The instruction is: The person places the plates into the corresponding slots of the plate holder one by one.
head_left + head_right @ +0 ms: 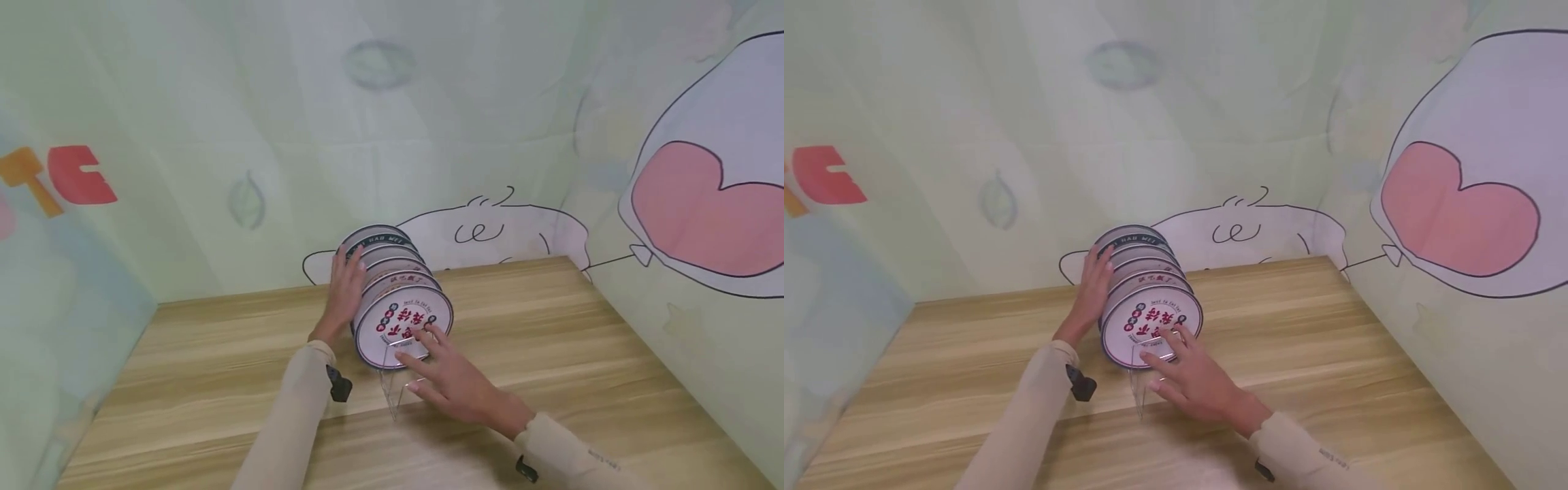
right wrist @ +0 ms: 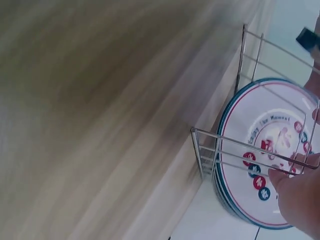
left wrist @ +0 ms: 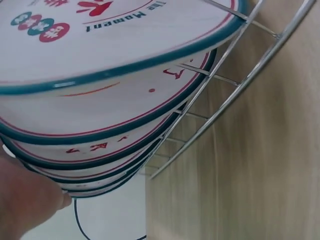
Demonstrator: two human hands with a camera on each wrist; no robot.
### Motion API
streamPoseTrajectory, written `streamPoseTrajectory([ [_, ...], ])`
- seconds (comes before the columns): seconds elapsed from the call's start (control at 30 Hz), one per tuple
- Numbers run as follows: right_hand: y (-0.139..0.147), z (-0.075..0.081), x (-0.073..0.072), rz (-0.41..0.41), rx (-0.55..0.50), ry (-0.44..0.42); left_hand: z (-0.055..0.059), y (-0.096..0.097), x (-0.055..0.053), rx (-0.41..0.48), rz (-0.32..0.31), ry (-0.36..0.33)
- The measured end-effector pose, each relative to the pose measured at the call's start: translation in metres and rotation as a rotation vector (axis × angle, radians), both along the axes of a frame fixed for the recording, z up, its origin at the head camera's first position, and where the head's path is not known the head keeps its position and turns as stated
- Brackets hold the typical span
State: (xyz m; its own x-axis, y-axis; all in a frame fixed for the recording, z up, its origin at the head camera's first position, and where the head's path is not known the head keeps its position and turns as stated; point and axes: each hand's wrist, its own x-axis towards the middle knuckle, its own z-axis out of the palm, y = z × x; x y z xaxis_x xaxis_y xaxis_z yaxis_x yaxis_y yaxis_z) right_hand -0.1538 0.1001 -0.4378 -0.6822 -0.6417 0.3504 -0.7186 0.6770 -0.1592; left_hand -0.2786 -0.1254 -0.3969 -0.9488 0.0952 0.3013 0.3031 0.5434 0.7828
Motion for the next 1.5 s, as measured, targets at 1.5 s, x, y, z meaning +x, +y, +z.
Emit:
streamPoseTrajectory([
  [1.5,-0.03,-0.005,0.002,-0.063,0.037,0.1,0.017,0.005,0.028,-0.07,-0.008,-0.019],
])
